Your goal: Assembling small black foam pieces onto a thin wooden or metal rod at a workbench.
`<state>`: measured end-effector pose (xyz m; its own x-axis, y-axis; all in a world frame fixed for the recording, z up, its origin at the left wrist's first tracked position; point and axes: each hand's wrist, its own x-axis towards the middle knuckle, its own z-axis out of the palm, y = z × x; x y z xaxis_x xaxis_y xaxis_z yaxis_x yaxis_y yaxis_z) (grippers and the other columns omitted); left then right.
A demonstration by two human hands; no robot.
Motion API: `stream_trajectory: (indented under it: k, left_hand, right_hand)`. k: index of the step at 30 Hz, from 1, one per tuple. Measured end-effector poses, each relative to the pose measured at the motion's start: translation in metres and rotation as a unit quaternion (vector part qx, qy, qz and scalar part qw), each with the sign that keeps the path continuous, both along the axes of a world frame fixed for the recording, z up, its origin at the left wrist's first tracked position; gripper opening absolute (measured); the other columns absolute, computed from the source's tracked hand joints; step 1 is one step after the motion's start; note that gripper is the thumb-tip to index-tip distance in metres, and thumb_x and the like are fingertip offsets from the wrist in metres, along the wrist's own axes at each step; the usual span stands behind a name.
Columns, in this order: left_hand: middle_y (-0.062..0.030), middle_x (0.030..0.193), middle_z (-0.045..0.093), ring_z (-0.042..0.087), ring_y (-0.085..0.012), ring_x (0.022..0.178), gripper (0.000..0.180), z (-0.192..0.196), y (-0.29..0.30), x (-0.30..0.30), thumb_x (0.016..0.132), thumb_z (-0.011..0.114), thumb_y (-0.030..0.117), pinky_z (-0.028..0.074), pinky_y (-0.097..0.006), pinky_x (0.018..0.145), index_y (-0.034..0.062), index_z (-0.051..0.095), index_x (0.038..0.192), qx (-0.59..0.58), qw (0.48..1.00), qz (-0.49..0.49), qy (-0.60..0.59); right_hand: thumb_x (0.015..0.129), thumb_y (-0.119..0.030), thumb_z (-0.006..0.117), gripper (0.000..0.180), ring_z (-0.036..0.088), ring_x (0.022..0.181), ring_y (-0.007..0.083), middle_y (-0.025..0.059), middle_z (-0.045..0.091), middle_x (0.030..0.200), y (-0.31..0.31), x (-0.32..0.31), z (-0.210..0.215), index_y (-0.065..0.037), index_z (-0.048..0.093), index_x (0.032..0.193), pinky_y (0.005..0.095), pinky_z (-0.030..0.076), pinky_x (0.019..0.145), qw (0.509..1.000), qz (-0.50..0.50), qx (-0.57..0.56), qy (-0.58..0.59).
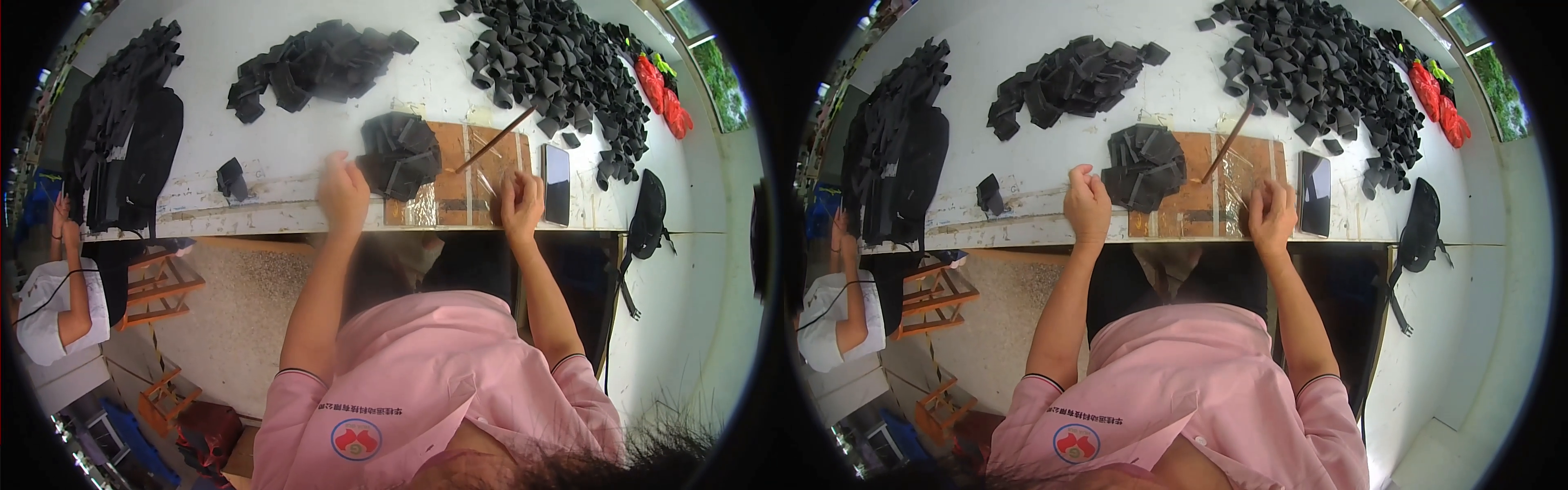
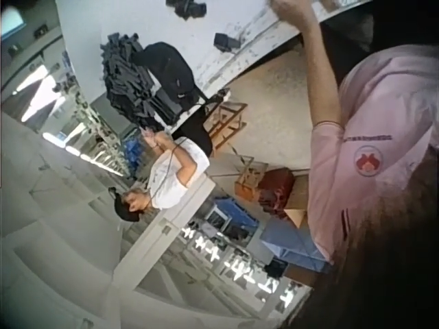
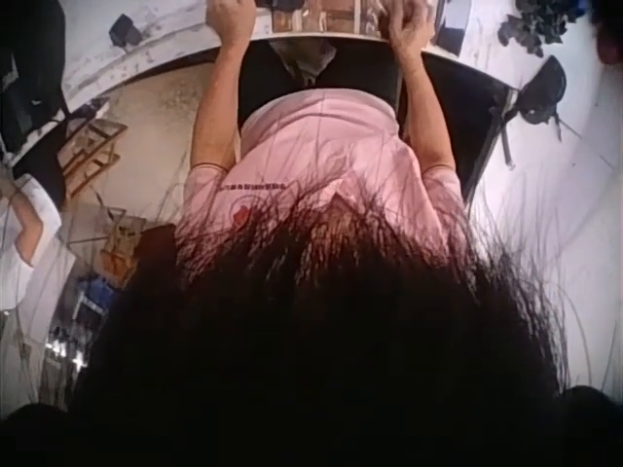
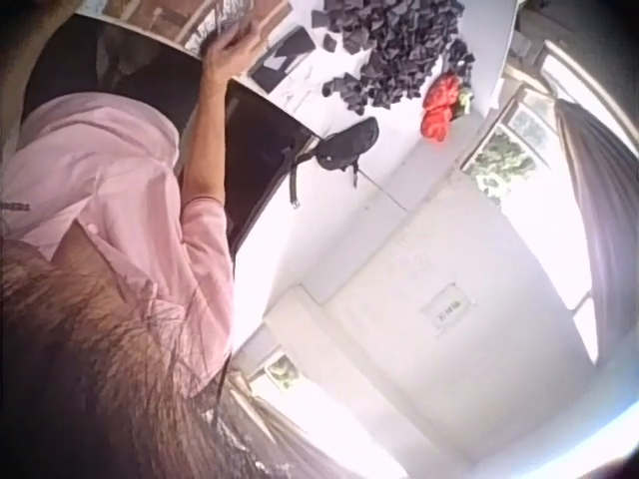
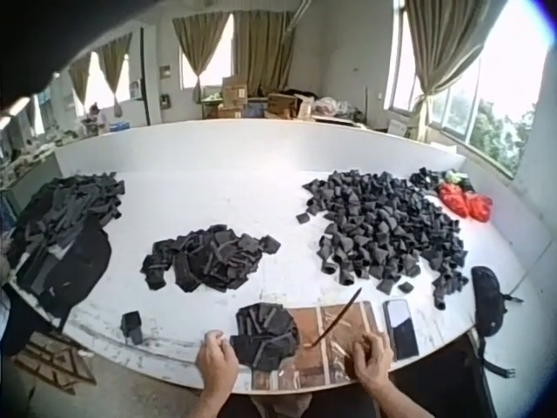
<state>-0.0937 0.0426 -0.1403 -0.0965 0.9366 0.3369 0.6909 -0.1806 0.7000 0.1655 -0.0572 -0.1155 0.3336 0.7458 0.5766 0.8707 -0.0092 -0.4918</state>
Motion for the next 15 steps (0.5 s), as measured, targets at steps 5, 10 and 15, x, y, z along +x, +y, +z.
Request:
stream_trajectory:
  k: [5, 10, 15]
  left_hand:
    - [-0.0135, 0.076, 0.057, 0.056, -0.0321, 0.072, 0.018, -0.001, -0.001, -0.004, 0.079, 0.050, 0.012, 0.043, -0.043, 0.063, 0.0054, 0.050, 0.095, -0.008, 1.000, 0.006, -0.003]
    - [-0.0099, 0.064, 0.056, 0.055, -0.0295, 0.056, 0.019, 0.009, 0.000, -0.021, 0.073, 0.056, 0.003, 0.042, -0.039, 0.052, 0.0034, 0.051, 0.091, -0.018, 0.996, -0.053, -0.065]
    - [-0.0144, 0.069, 0.056, 0.056, -0.0310, 0.065, 0.018, 0.020, 0.012, -0.074, 0.075, 0.052, 0.008, 0.045, -0.041, 0.057, 0.0039, 0.052, 0.093, 0.009, 0.985, -0.167, 0.042]
  right_hand:
    - [0.066, 0.001, 0.057, 0.018, 0.052, 0.063, 0.0296, 0.0134, 0.054, 0.073, -0.048, -0.072, -0.003, -0.003, 0.053, 0.083, 0.0359, 0.043, 0.055, 0.973, 0.229, -0.041, 0.008]
    - [0.074, -0.020, 0.052, 0.029, 0.059, 0.078, 0.0331, 0.0203, 0.060, 0.090, -0.026, -0.113, -0.056, -0.001, 0.060, 0.094, 0.0408, 0.045, 0.071, 0.660, 0.389, -0.641, 0.039]
    - [0.073, -0.023, 0.054, 0.030, 0.060, 0.080, 0.0308, 0.0189, 0.061, 0.093, 0.020, -0.116, -0.077, -0.002, 0.062, 0.093, 0.0399, 0.045, 0.072, 0.585, 0.461, -0.652, 0.141]
